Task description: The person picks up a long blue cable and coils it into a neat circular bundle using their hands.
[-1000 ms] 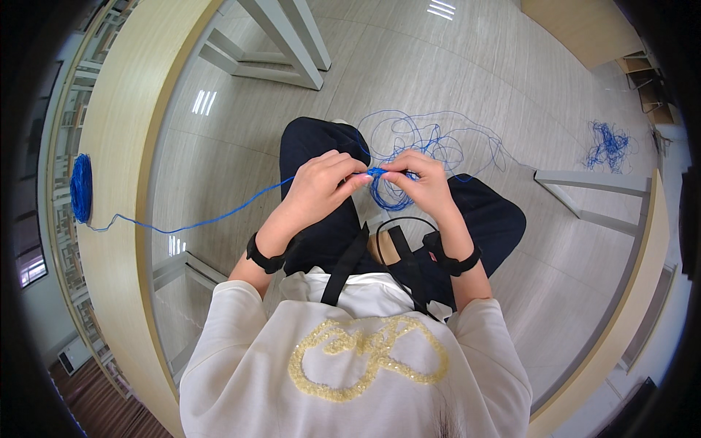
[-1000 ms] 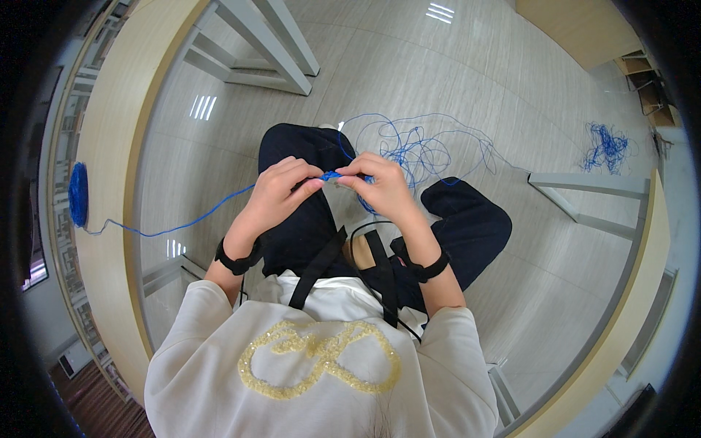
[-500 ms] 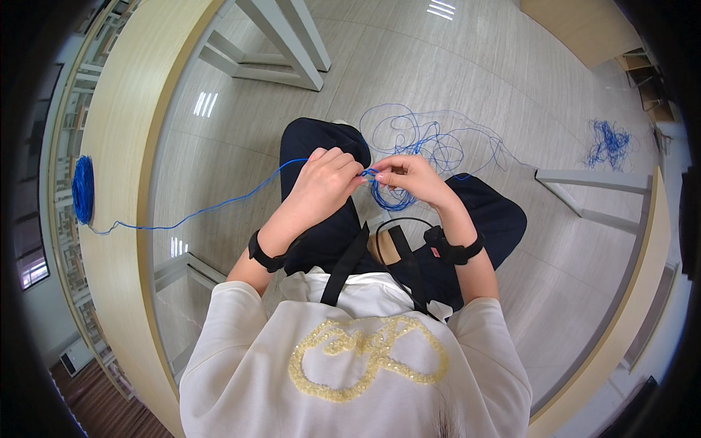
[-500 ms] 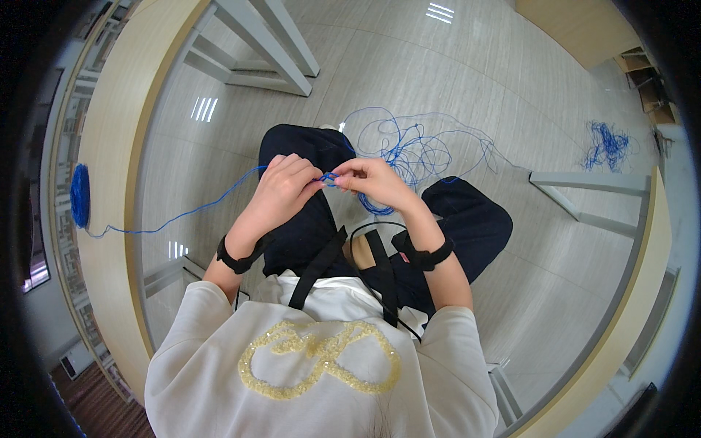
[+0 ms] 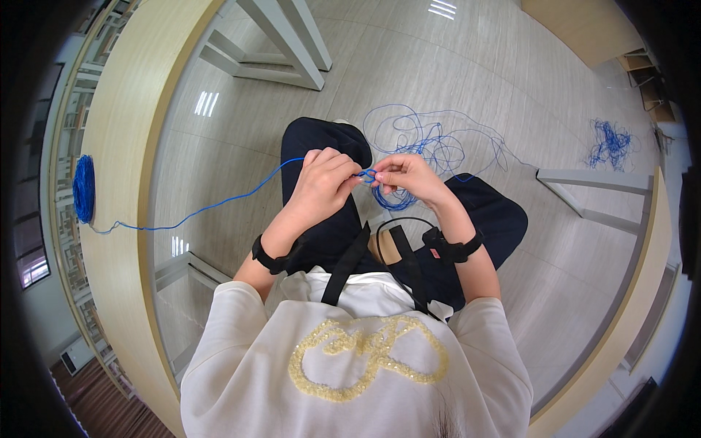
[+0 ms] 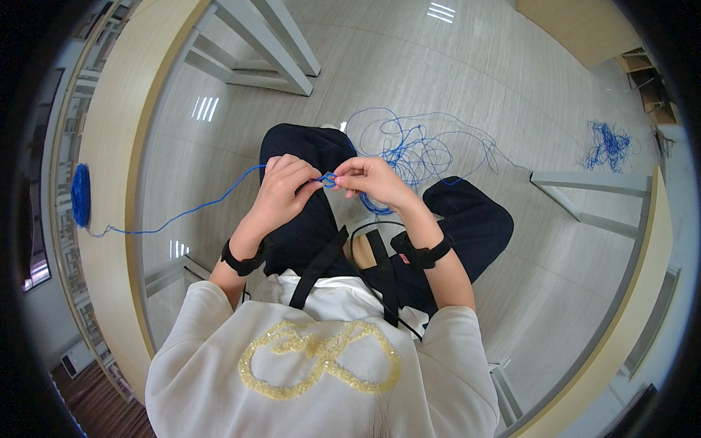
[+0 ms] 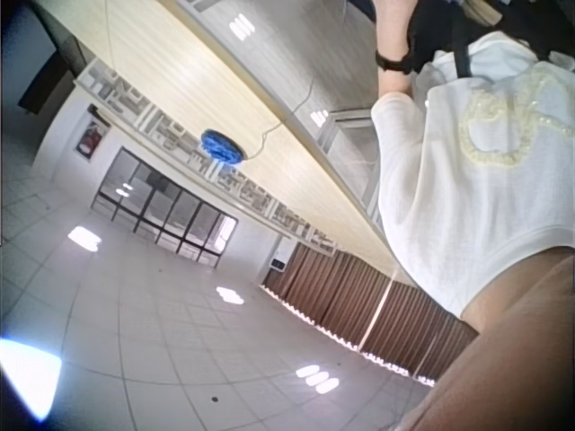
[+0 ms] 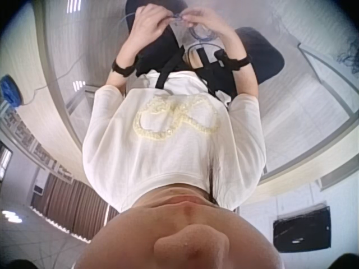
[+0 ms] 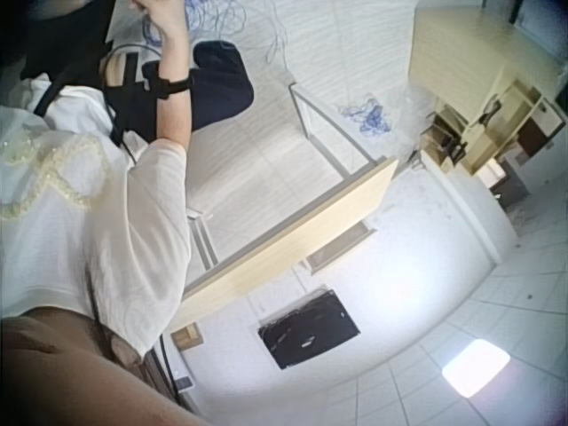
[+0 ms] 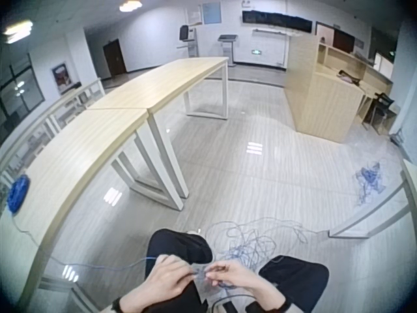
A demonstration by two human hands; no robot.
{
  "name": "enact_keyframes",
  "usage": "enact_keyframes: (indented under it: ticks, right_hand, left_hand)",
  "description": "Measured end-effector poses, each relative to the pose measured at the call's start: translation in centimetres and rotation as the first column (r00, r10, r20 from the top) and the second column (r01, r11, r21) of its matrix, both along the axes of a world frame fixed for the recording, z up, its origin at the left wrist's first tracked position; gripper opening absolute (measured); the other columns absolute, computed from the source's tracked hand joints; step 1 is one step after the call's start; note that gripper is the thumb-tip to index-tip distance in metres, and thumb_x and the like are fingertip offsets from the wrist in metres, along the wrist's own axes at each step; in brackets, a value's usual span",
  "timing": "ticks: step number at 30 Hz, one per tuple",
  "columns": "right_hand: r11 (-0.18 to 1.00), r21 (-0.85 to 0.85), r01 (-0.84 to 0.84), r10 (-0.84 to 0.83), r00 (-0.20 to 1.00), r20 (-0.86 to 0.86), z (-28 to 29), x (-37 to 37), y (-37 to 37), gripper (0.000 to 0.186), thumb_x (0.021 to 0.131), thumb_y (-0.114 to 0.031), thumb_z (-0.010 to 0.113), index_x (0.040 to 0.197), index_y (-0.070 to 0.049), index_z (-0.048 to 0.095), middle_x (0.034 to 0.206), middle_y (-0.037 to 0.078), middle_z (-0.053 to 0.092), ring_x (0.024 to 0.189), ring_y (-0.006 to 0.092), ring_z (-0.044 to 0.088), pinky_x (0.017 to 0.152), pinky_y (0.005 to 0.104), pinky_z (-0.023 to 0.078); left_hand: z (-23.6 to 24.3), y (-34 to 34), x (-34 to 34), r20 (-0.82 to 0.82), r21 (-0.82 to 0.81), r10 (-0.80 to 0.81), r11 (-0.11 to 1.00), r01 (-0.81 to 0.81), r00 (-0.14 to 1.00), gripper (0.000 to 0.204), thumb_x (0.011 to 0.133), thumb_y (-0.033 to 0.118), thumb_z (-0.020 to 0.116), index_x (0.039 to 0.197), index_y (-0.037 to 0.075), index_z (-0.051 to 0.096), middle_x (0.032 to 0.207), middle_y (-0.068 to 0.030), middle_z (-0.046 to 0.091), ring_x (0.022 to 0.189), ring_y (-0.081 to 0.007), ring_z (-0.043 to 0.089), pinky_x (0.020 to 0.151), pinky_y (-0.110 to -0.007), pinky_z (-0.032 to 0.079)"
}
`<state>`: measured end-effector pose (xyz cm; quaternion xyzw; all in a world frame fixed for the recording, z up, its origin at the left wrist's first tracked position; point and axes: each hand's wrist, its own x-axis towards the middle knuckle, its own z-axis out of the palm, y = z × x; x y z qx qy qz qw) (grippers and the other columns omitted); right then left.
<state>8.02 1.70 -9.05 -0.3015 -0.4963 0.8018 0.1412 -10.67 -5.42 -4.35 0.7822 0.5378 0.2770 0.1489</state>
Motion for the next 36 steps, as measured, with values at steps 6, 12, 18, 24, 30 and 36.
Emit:
enact_keyframes:
  ticks: [6, 12, 18, 24, 30, 36]
  right_hand:
    - [0.998, 0.057, -0.02, 0.023, 0.998, -0.055, -0.3, -0.4, -0.2, 0.013, 0.079, -0.009, 0.056, 0.089, 0.0, 0.056, 0.075, 0.004, 0.058, 0.057, 0.0065, 0.051, 0.052, 0.0187, 0.042]
    - [0.999, -0.028, -0.037, 0.035, 0.998, -0.054, 0.6, -0.5, 0.0, 0.011, 0.08, -0.01, 0.056, 0.085, -0.001, 0.054, 0.071, 0.002, 0.056, 0.058, 0.0058, 0.051, 0.051, 0.0186, 0.041]
    - [0.99, 0.119, 0.077, -0.062, 0.99, -0.125, -0.3, -1.6, -0.9, 0.009, 0.082, -0.01, 0.053, 0.08, -0.002, 0.051, 0.07, 0.002, 0.056, 0.061, 0.0078, 0.054, 0.054, 0.0209, 0.044]
    - [0.962, 0.206, 0.178, -0.166, 0.983, -0.075, -0.3, -1.7, -1.6, 0.008, 0.082, -0.008, 0.052, 0.078, -0.002, 0.051, 0.069, 0.003, 0.056, 0.064, 0.0087, 0.054, 0.058, 0.0225, 0.046]
    - [0.663, 0.714, 0.224, -0.325, 0.946, 0.005, 0.4, -1.9, -2.7, 0.007, 0.076, -0.005, 0.056, 0.074, -0.001, 0.05, 0.067, 0.009, 0.055, 0.06, 0.021, 0.055, 0.054, 0.028, 0.043]
    - [0.305, 0.916, 0.261, -0.391, 0.911, -0.13, 0.2, -2.0, -3.3, 0.01, 0.07, -0.004, 0.06, 0.072, -0.002, 0.051, 0.068, 0.01, 0.053, 0.063, 0.0277, 0.054, 0.053, 0.0329, 0.042]
  left_hand:
    - [0.2, 0.0, 0.5, 0.043, -0.121, 0.072, 0.99, -0.066, 0.996, 0.01, 0.07, 0.012, 0.06, 0.073, 0.006, 0.054, 0.068, -0.0018, 0.051, 0.071, -0.0183, 0.047, 0.069, -0.031, 0.03]
    - [0.3, 0.3, 0.9, -0.006, -0.058, 0.034, 0.998, -0.034, 0.999, 0.004, 0.073, 0.009, 0.055, 0.072, 0.007, 0.052, 0.07, -0.0021, 0.049, 0.071, -0.0195, 0.045, 0.068, -0.031, 0.029]
    - [-0.2, -0.2, 1.9, -0.032, -0.058, 0.169, 0.984, -0.171, 0.985, 0.003, 0.074, 0.007, 0.053, 0.072, 0.007, 0.051, 0.07, -0.003, 0.048, 0.071, -0.0199, 0.047, 0.066, -0.034, 0.03]
    - [-0.6, 0.0, 2.7, -0.04, -0.069, 0.286, 0.955, -0.288, 0.957, 0.004, 0.075, 0.007, 0.052, 0.073, 0.006, 0.049, 0.067, -0.0062, 0.049, 0.064, -0.0233, 0.051, 0.057, -0.035, 0.034]
    - [-0.2, 0.1, 3.6, 0.029, -0.108, 0.419, 0.904, -0.413, 0.908, 0.009, 0.078, 0.01, 0.051, 0.072, 0.003, 0.049, 0.068, -0.0105, 0.051, 0.058, -0.0305, 0.053, 0.053, -0.039, 0.043]
    - [-0.7, 0.5, 2.6, 0.049, -0.277, 0.423, 0.876, -0.394, 0.905, 0.012, 0.08, 0.012, 0.051, 0.075, 0.001, 0.05, 0.07, -0.0138, 0.053, 0.064, -0.0315, 0.054, 0.056, -0.037, 0.041]
